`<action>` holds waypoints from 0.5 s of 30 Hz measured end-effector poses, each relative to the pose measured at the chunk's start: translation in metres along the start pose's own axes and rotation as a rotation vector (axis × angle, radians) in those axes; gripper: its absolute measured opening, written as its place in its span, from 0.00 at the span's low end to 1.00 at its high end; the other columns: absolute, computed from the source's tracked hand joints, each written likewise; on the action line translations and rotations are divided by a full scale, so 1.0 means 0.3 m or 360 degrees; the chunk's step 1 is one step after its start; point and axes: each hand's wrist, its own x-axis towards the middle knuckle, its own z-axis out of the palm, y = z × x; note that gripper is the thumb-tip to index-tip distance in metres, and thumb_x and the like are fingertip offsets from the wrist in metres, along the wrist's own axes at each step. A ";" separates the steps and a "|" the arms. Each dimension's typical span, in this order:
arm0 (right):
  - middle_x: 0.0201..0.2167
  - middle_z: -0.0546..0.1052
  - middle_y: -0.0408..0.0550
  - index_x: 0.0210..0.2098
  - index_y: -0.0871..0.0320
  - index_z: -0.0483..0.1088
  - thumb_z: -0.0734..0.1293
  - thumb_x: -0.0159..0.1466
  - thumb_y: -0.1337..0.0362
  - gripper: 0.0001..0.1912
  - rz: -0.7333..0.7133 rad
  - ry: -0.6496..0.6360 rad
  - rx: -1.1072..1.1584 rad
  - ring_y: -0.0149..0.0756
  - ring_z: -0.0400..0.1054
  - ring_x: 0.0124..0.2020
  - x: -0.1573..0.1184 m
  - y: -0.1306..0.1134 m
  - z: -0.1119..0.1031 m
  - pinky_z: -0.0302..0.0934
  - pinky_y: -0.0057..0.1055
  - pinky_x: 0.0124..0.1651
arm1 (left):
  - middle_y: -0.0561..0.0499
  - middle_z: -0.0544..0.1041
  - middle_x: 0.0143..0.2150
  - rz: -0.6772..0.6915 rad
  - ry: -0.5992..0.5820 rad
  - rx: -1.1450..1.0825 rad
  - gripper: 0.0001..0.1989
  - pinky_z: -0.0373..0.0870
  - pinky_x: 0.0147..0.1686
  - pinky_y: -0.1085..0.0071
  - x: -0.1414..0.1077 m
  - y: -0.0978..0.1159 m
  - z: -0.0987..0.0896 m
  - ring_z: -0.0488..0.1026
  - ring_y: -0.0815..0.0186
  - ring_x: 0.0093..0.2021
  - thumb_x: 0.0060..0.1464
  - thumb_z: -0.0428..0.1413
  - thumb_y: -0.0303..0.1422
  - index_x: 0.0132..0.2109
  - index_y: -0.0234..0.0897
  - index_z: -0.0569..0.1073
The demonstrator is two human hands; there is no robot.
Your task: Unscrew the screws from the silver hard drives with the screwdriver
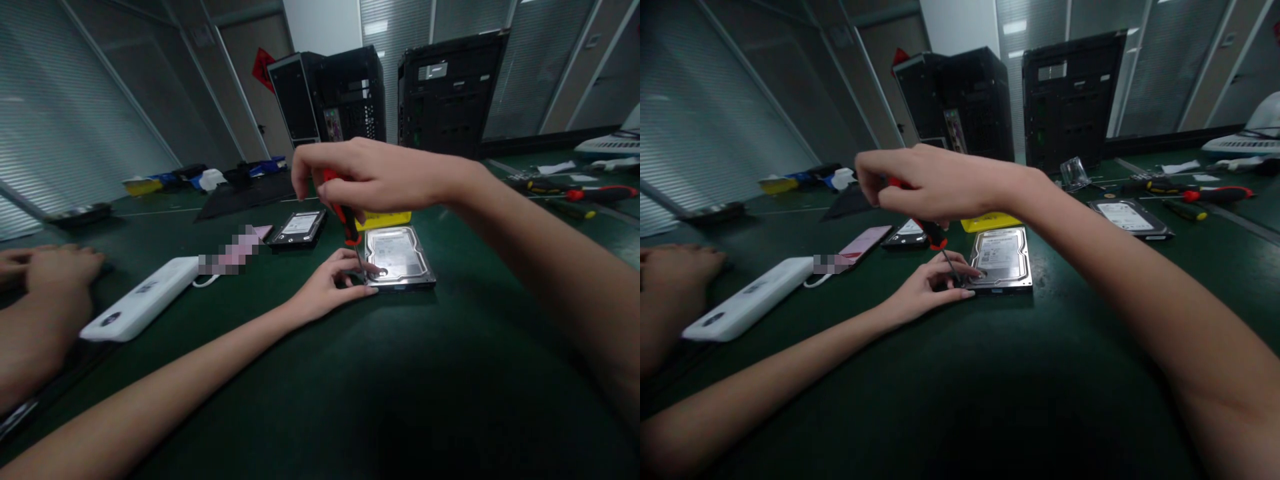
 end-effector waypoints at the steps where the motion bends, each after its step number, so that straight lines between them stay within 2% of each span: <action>1: 0.40 0.66 0.46 0.46 0.65 0.60 0.54 0.65 0.65 0.13 -0.0001 -0.0010 0.0040 0.25 0.60 0.36 0.001 -0.005 0.000 0.53 0.23 0.34 | 0.48 0.61 0.50 0.0007 0.0017 0.0003 0.18 0.67 0.37 0.70 0.000 0.001 0.001 0.65 0.69 0.36 0.51 0.57 0.40 0.48 0.41 0.72; 5: 0.42 0.65 0.46 0.47 0.62 0.58 0.56 0.64 0.62 0.14 0.0013 -0.0058 0.0172 0.24 0.60 0.36 0.009 -0.008 0.008 0.55 0.20 0.33 | 0.48 0.62 0.50 -0.0018 0.0022 0.0025 0.17 0.66 0.36 0.71 0.000 0.009 0.000 0.65 0.69 0.37 0.50 0.57 0.40 0.48 0.41 0.72; 10: 0.36 0.65 0.45 0.39 0.64 0.60 0.57 0.64 0.57 0.14 0.0072 -0.0081 0.0286 0.21 0.60 0.31 0.009 0.014 0.010 0.54 0.17 0.27 | 0.48 0.63 0.50 -0.0039 0.0050 -0.0013 0.19 0.66 0.34 0.70 -0.001 0.000 0.001 0.65 0.71 0.33 0.49 0.58 0.40 0.47 0.39 0.71; 15: 0.34 0.65 0.45 0.38 0.65 0.62 0.53 0.65 0.57 0.16 0.0140 -0.0052 0.0387 0.21 0.60 0.32 -0.003 0.010 0.006 0.53 0.15 0.26 | 0.47 0.66 0.44 -0.0043 0.0131 -0.0044 0.18 0.67 0.33 0.71 0.005 -0.030 0.008 0.66 0.70 0.32 0.45 0.60 0.41 0.40 0.34 0.71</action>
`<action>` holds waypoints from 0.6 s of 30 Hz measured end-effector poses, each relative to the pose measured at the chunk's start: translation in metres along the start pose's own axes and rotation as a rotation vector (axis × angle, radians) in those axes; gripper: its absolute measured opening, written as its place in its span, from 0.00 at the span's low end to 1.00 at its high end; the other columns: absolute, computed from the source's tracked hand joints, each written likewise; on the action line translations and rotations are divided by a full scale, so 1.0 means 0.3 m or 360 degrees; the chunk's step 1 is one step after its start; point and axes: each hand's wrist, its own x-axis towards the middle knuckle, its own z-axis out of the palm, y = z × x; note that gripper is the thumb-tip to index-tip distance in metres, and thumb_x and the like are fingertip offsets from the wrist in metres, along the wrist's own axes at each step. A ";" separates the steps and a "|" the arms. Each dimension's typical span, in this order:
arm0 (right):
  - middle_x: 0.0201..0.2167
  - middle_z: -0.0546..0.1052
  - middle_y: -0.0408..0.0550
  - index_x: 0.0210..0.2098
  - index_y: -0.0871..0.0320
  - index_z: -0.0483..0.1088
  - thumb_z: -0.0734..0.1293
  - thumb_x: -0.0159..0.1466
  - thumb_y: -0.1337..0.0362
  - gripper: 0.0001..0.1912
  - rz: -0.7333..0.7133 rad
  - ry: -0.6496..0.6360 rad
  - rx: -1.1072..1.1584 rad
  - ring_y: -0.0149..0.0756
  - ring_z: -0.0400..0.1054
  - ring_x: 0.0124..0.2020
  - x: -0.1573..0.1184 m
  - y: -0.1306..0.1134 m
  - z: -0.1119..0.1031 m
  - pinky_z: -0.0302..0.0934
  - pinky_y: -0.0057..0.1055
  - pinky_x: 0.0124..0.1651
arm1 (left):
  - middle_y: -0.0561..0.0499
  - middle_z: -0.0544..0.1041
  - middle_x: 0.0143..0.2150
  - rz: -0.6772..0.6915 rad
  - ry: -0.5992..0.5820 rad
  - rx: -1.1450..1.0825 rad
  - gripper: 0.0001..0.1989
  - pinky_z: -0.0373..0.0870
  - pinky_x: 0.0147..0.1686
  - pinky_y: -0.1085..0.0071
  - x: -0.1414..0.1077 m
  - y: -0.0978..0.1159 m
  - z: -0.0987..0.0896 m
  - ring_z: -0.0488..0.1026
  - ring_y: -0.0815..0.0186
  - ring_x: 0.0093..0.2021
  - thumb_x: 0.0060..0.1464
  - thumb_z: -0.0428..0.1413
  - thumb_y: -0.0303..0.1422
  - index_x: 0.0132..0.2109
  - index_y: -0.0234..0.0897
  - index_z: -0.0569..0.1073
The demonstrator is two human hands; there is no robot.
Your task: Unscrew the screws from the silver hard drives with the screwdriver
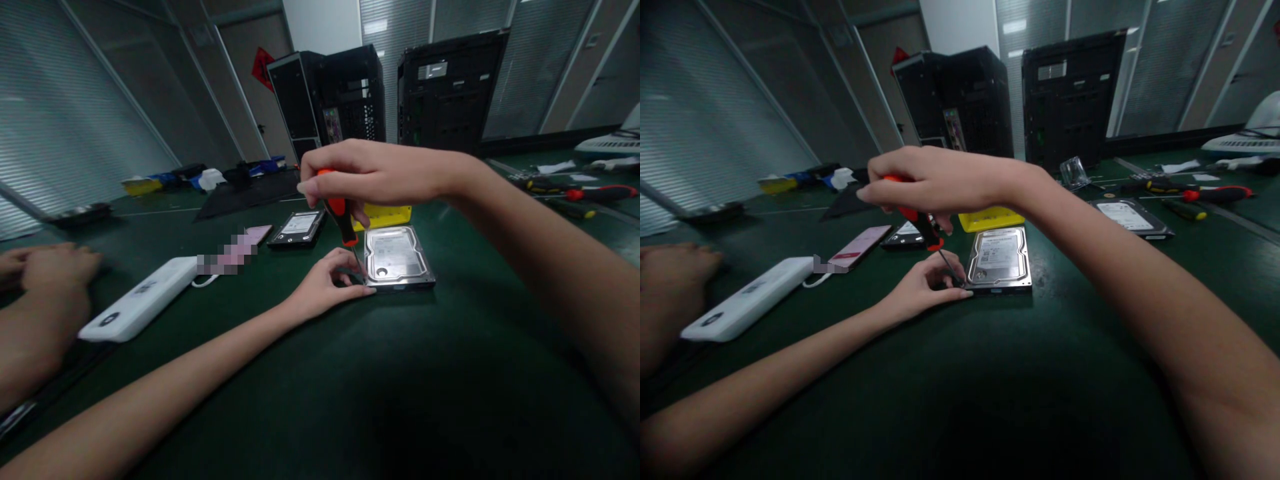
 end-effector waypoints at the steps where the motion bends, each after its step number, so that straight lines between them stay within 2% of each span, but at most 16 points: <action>1: 0.35 0.65 0.46 0.39 0.65 0.62 0.53 0.66 0.58 0.16 0.0016 0.0013 0.0016 0.22 0.60 0.32 -0.002 -0.003 0.001 0.53 0.15 0.26 | 0.47 0.66 0.44 0.0003 0.0004 0.0008 0.18 0.67 0.32 0.71 0.001 -0.003 0.000 0.66 0.70 0.33 0.45 0.60 0.41 0.39 0.33 0.71; 5: 0.38 0.64 0.46 0.43 0.64 0.61 0.55 0.65 0.61 0.13 0.0076 -0.0016 0.0040 0.22 0.60 0.34 -0.003 -0.008 0.000 0.53 0.14 0.25 | 0.48 0.66 0.43 0.0000 0.0003 0.0029 0.16 0.66 0.32 0.72 0.004 -0.003 -0.003 0.66 0.69 0.34 0.45 0.60 0.41 0.37 0.33 0.73; 11: 0.40 0.64 0.47 0.44 0.64 0.61 0.56 0.65 0.64 0.11 0.0156 -0.0090 0.0036 0.20 0.59 0.30 -0.001 -0.013 -0.011 0.54 0.15 0.24 | 0.49 0.66 0.43 0.0004 -0.0003 0.0035 0.15 0.66 0.33 0.71 0.002 -0.004 -0.005 0.66 0.68 0.36 0.46 0.60 0.42 0.37 0.35 0.74; 18: 0.40 0.64 0.47 0.43 0.64 0.60 0.56 0.65 0.63 0.11 0.0126 -0.0108 0.0026 0.19 0.59 0.28 -0.001 -0.012 -0.014 0.55 0.16 0.24 | 0.49 0.67 0.42 -0.0009 -0.0042 0.0059 0.15 0.65 0.33 0.71 0.006 0.001 -0.005 0.66 0.66 0.37 0.47 0.59 0.43 0.37 0.36 0.76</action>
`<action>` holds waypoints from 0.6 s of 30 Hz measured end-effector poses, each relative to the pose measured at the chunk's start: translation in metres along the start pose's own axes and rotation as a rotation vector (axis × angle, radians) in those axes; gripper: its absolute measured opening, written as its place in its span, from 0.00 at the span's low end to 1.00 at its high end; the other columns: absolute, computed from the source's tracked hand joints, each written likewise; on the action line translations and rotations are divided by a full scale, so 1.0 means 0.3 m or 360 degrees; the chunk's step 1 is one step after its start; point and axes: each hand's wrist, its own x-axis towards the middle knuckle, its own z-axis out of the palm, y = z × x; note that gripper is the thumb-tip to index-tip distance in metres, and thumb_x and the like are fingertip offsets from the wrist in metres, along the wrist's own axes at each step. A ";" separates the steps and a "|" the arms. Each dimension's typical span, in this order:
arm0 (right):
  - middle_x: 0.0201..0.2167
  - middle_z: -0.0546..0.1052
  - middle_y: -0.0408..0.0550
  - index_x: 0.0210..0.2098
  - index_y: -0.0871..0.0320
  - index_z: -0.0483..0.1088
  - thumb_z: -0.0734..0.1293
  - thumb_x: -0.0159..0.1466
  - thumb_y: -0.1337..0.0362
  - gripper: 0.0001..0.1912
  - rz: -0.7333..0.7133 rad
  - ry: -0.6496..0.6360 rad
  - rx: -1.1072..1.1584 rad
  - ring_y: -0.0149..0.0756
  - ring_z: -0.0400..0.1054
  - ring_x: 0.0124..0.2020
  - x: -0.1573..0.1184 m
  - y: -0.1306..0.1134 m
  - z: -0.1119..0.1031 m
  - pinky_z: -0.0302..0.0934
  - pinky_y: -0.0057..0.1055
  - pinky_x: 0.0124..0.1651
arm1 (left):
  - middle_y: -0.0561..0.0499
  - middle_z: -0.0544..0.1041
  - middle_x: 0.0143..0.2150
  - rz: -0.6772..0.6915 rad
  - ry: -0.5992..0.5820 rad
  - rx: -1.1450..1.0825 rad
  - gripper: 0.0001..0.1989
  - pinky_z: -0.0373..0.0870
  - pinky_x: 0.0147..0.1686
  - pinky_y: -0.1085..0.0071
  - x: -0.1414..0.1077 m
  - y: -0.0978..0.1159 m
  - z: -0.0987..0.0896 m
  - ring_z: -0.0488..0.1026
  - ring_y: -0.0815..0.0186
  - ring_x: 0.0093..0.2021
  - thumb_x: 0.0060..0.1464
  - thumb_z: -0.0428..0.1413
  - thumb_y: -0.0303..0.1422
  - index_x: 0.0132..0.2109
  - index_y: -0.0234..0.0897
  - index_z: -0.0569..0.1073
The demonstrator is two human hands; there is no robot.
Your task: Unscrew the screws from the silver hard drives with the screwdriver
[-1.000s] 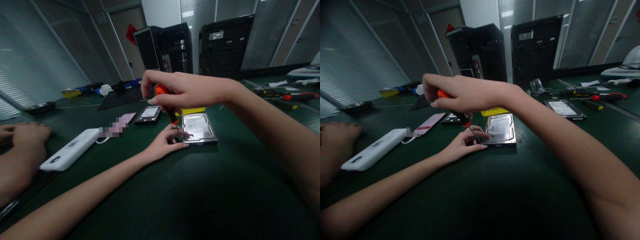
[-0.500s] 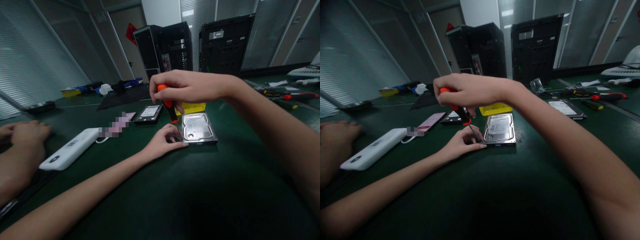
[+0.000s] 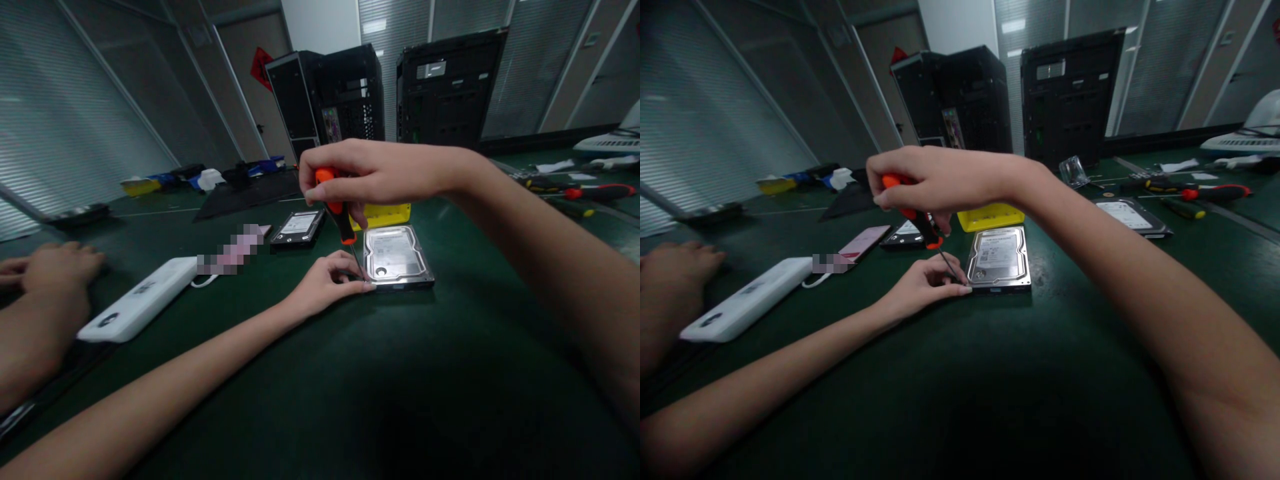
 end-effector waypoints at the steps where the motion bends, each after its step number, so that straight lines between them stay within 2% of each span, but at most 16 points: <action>1: 0.40 0.64 0.47 0.43 0.64 0.60 0.56 0.65 0.63 0.11 -0.0010 0.0000 0.0004 0.19 0.59 0.28 0.000 0.001 0.001 0.55 0.16 0.24 | 0.49 0.67 0.42 0.0002 -0.0001 0.0002 0.15 0.65 0.33 0.71 0.001 0.001 -0.001 0.66 0.66 0.36 0.47 0.59 0.43 0.37 0.36 0.76; 10: 0.38 0.64 0.46 0.42 0.64 0.61 0.56 0.65 0.64 0.11 -0.0048 0.0029 0.0001 0.19 0.59 0.29 -0.001 0.002 0.004 0.52 0.16 0.24 | 0.49 0.68 0.41 -0.0005 -0.0013 -0.0037 0.14 0.64 0.32 0.71 0.002 -0.007 0.000 0.67 0.67 0.36 0.47 0.59 0.42 0.37 0.35 0.76; 18: 0.38 0.65 0.45 0.42 0.64 0.61 0.56 0.65 0.63 0.10 -0.0060 -0.0006 0.0024 0.19 0.58 0.29 -0.001 0.000 -0.001 0.52 0.16 0.26 | 0.49 0.70 0.37 -0.0019 -0.0021 -0.0133 0.12 0.65 0.36 0.68 0.004 -0.008 -0.003 0.68 0.65 0.37 0.47 0.60 0.40 0.34 0.36 0.77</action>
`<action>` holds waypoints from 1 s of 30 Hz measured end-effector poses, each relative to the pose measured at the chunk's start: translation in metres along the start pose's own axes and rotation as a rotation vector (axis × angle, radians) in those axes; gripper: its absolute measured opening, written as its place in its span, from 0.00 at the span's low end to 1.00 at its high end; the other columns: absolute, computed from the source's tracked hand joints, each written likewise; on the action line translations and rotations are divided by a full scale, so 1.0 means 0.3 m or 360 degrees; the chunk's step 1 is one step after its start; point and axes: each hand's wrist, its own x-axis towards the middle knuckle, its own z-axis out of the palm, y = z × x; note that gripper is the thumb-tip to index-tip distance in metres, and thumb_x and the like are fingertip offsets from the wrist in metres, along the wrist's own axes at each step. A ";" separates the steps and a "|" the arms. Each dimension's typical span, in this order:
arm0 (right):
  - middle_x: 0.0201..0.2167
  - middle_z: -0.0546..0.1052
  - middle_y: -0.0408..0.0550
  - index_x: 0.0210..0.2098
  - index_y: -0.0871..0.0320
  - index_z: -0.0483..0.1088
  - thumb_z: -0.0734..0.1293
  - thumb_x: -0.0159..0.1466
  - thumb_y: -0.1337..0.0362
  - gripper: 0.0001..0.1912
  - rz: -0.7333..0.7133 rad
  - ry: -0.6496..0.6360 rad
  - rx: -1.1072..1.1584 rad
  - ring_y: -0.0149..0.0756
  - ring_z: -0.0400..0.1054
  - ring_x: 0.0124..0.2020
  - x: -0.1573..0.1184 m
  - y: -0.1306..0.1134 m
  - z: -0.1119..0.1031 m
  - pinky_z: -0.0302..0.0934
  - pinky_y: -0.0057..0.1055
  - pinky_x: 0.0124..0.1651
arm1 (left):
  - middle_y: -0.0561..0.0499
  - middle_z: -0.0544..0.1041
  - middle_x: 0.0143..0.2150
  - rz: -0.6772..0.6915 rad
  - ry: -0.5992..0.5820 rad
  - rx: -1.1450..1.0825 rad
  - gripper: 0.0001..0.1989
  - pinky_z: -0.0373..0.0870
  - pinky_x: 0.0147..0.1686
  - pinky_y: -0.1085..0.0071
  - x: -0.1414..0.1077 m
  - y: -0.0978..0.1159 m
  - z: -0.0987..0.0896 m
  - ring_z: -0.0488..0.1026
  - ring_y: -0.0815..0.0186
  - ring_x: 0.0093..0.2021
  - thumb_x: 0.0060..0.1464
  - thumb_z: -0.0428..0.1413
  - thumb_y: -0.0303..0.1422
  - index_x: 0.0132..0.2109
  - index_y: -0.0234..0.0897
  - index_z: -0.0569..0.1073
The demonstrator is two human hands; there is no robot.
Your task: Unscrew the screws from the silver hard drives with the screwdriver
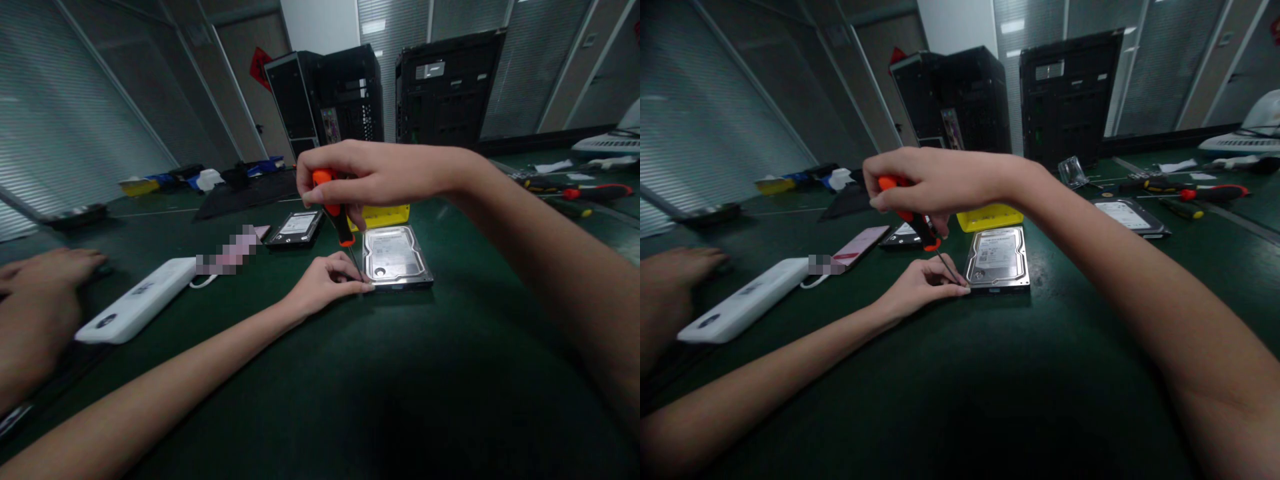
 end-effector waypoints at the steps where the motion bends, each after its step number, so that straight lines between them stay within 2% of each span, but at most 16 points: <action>1: 0.38 0.65 0.46 0.42 0.64 0.61 0.56 0.65 0.63 0.10 0.0008 -0.0002 0.0003 0.19 0.58 0.29 0.000 0.000 0.000 0.53 0.16 0.26 | 0.49 0.70 0.37 -0.0001 0.0005 0.0006 0.12 0.65 0.36 0.68 0.000 0.000 0.000 0.68 0.65 0.37 0.46 0.60 0.40 0.34 0.36 0.77; 7: 0.38 0.65 0.46 0.42 0.63 0.61 0.56 0.65 0.63 0.11 0.0034 0.0019 -0.0007 0.20 0.59 0.28 0.000 -0.002 0.001 0.53 0.17 0.25 | 0.49 0.70 0.38 -0.0021 0.0027 0.0020 0.13 0.66 0.35 0.68 -0.002 0.005 0.006 0.68 0.65 0.37 0.46 0.60 0.41 0.36 0.37 0.77; 12: 0.38 0.65 0.47 0.43 0.63 0.60 0.56 0.65 0.63 0.11 0.0079 0.0021 -0.0019 0.19 0.59 0.27 0.000 -0.003 0.004 0.54 0.17 0.25 | 0.49 0.71 0.37 -0.0016 0.0025 -0.0017 0.12 0.65 0.38 0.66 -0.001 0.009 0.005 0.68 0.64 0.38 0.47 0.60 0.40 0.34 0.37 0.78; 26: 0.36 0.65 0.45 0.42 0.64 0.61 0.56 0.65 0.63 0.10 0.0029 0.0037 -0.0026 0.19 0.59 0.28 0.000 0.007 0.001 0.51 0.17 0.24 | 0.51 0.71 0.34 0.0007 0.0065 0.0017 0.11 0.64 0.40 0.65 -0.002 0.001 0.006 0.68 0.64 0.38 0.46 0.60 0.41 0.34 0.38 0.77; 30: 0.36 0.65 0.45 0.41 0.64 0.61 0.56 0.65 0.63 0.10 0.0056 0.0048 -0.0036 0.19 0.59 0.28 -0.001 0.008 0.002 0.51 0.17 0.24 | 0.50 0.70 0.37 0.0010 0.0036 -0.0014 0.11 0.64 0.38 0.67 -0.003 0.006 0.006 0.67 0.65 0.38 0.47 0.60 0.40 0.35 0.38 0.77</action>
